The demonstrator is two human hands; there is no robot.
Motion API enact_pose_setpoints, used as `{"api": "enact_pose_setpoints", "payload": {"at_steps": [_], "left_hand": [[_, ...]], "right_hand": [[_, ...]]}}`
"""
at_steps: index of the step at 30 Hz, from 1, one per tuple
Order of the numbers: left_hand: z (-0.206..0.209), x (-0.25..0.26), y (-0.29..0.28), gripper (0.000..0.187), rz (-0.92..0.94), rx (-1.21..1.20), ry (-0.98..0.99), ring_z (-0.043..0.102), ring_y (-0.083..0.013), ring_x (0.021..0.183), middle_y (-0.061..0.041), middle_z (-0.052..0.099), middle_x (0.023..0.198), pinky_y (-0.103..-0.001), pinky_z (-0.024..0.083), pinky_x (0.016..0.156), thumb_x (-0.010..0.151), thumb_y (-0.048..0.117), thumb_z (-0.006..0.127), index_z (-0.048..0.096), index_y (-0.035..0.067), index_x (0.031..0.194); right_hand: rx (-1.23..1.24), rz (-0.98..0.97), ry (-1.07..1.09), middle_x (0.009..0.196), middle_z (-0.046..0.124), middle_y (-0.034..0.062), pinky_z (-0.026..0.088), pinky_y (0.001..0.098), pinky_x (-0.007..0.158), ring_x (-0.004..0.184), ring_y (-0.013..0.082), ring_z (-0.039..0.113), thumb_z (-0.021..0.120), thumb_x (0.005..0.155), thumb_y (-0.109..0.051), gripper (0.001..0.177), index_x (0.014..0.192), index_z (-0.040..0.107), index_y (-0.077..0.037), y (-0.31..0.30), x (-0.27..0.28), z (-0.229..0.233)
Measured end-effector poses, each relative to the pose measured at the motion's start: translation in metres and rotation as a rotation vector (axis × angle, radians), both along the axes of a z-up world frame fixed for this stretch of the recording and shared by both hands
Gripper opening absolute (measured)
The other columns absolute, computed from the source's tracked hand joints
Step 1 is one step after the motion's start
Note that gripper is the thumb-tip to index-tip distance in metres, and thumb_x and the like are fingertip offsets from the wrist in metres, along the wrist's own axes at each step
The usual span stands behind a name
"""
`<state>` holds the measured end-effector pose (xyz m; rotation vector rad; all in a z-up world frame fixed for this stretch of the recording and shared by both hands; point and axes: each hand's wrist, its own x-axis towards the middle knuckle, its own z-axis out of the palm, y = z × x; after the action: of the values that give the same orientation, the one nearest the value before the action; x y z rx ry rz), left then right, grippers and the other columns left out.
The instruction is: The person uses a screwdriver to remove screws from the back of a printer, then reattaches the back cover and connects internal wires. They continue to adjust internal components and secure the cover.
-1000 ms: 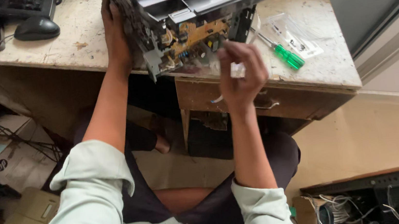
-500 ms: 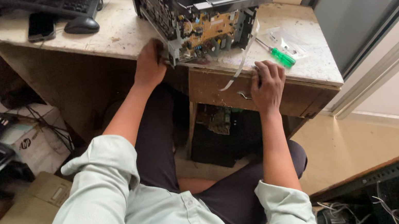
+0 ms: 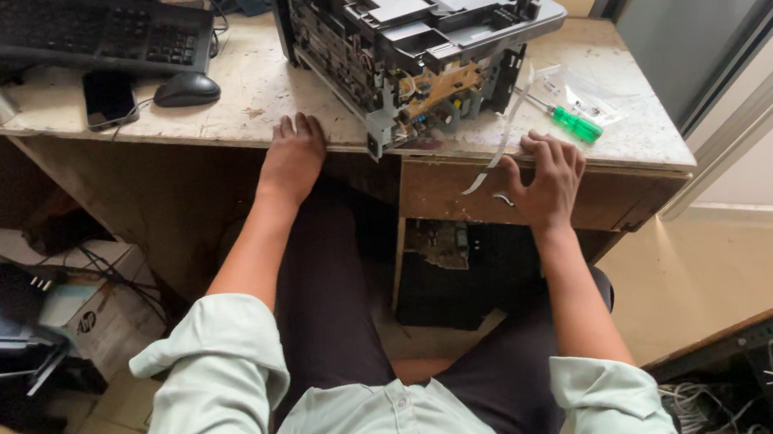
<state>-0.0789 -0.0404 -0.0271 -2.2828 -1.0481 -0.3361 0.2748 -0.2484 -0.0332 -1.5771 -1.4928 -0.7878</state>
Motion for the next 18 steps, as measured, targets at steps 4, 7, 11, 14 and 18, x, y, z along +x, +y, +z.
{"api": "enact_pose_setpoints", "payload": {"at_steps": [4,7,11,14,18], "left_hand": [[-0.001,0.009,0.009,0.053,0.04,-0.081,0.054,0.06,-0.0496,0.123,-0.036,0.056,0.138,-0.051,0.047,0.104,0.092,0.006,0.056,0.047,-0.017,0.139],[-0.003,0.013,0.012,0.055,0.027,-0.079,0.07,0.061,-0.0479,0.122,-0.037,0.056,0.137,-0.05,0.047,0.107,0.09,0.005,0.056,0.047,-0.017,0.139],[-0.004,0.011,0.016,0.053,0.036,-0.049,0.102,0.064,-0.0472,0.118,-0.035,0.058,0.135,-0.049,0.049,0.102,0.089,0.008,0.055,0.05,-0.015,0.137],[-0.014,0.002,0.013,0.051,0.031,-0.054,0.049,0.067,-0.0432,0.115,-0.034,0.063,0.132,-0.046,0.05,0.107,0.094,0.009,0.056,0.053,-0.015,0.139],[-0.004,0.005,0.01,0.056,0.046,0.01,0.033,0.065,-0.0429,0.117,-0.03,0.061,0.136,-0.043,0.054,0.099,0.09,0.012,0.063,0.053,-0.011,0.14]], "right_hand": [[-0.04,0.018,-0.028,0.135,0.067,0.0096,0.037,0.0448,0.114,0.127,0.0326,0.056,0.082,0.091,-0.03,0.043,0.125,0.066,-0.007,-0.006,0.002,-0.001],[-0.042,0.059,-0.031,0.137,0.065,0.0123,0.036,0.0453,0.115,0.129,0.0339,0.054,0.086,0.088,-0.039,0.055,0.127,0.064,-0.006,-0.01,0.001,0.001],[-0.077,0.007,0.003,0.133,0.062,0.0136,0.035,0.0484,0.112,0.128,0.0355,0.052,0.09,0.075,-0.045,0.068,0.124,0.063,-0.006,-0.007,0.0,0.013],[-0.115,0.02,0.028,0.134,0.061,0.0143,0.033,0.0497,0.112,0.13,0.0376,0.049,0.091,0.069,-0.044,0.075,0.125,0.061,-0.005,-0.015,-0.008,0.007],[-0.153,0.073,-0.001,0.136,0.06,0.0152,0.033,0.0499,0.112,0.132,0.0368,0.049,0.09,0.071,-0.04,0.073,0.127,0.059,-0.005,-0.022,0.006,0.014]]}}
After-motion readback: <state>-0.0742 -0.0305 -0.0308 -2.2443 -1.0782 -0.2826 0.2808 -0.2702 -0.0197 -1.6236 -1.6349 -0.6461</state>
